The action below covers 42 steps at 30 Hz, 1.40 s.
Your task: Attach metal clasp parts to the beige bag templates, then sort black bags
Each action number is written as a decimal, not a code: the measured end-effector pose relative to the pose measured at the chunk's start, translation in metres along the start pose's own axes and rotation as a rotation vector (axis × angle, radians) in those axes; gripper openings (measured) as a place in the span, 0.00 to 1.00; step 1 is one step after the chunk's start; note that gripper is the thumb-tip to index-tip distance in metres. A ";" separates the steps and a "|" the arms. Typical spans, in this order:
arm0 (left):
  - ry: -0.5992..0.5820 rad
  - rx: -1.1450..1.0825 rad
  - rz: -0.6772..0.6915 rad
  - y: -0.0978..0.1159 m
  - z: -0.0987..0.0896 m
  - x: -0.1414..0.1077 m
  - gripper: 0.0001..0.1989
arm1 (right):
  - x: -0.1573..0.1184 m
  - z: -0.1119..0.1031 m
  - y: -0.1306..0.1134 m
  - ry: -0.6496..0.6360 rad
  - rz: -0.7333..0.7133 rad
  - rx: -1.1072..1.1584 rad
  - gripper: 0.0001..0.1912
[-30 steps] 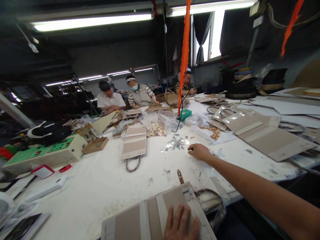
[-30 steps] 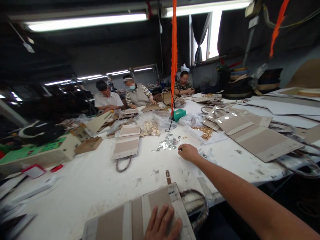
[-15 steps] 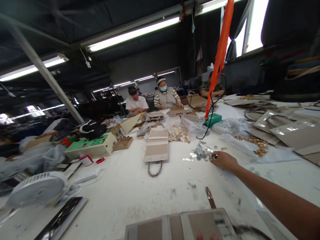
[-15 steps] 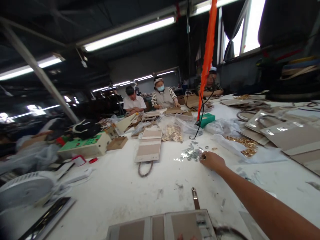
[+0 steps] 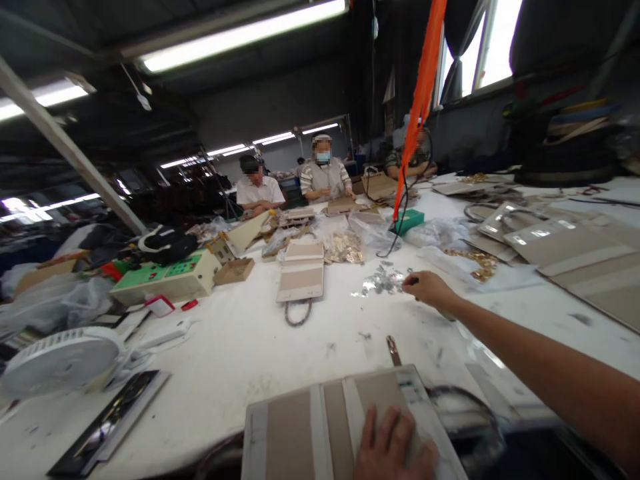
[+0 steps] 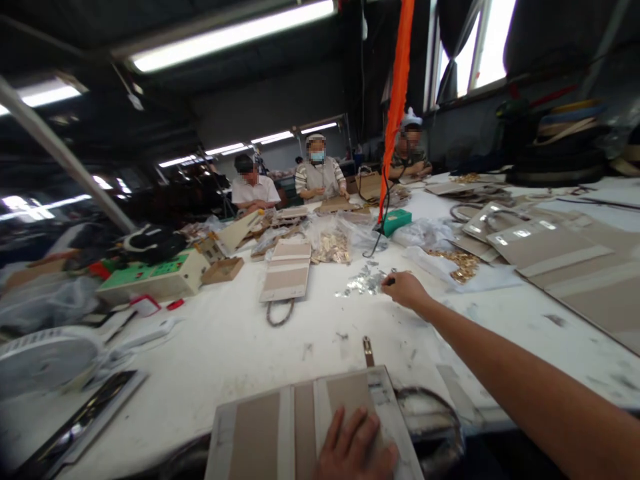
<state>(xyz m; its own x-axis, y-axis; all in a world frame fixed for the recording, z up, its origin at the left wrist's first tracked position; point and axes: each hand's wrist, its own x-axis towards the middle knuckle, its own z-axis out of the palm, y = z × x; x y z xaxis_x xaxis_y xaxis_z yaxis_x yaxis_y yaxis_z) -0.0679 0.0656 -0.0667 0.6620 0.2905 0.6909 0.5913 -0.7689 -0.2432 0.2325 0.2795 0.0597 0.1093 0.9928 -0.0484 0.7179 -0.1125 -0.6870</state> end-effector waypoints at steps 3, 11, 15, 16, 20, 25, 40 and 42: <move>-0.446 -0.248 -0.096 -0.005 -0.029 0.030 0.42 | -0.052 -0.013 -0.008 -0.155 -0.024 0.120 0.17; -0.641 -0.416 -0.199 0.004 -0.050 0.048 0.43 | -0.193 0.027 -0.006 -0.545 0.005 0.235 0.13; -0.627 -0.426 -0.195 0.004 -0.049 0.047 0.43 | -0.204 0.038 -0.005 -0.472 0.049 0.238 0.13; -0.621 -0.428 -0.193 0.003 -0.048 0.046 0.43 | -0.203 0.038 -0.006 -0.462 0.050 0.237 0.13; -0.602 -0.427 -0.176 0.003 -0.048 0.044 0.42 | -0.198 0.040 -0.007 -0.481 0.083 0.247 0.14; -0.584 -0.419 -0.156 0.002 -0.049 0.043 0.41 | -0.197 0.049 -0.006 -0.438 0.038 0.148 0.12; -0.632 -0.389 -0.136 0.002 -0.047 0.045 0.45 | -0.195 0.059 -0.005 -0.355 -0.053 -0.097 0.11; -0.636 -0.390 -0.129 0.002 -0.047 0.046 0.45 | -0.194 0.059 -0.005 -0.356 -0.047 -0.109 0.11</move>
<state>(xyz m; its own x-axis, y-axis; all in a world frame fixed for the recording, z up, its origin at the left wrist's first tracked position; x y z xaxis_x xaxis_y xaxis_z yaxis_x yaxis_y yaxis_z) -0.0579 0.0505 -0.0034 0.8065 0.5737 0.1430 0.5547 -0.8179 0.1530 0.1675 0.0901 0.0298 -0.1575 0.9467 -0.2810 0.7876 -0.0513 -0.6141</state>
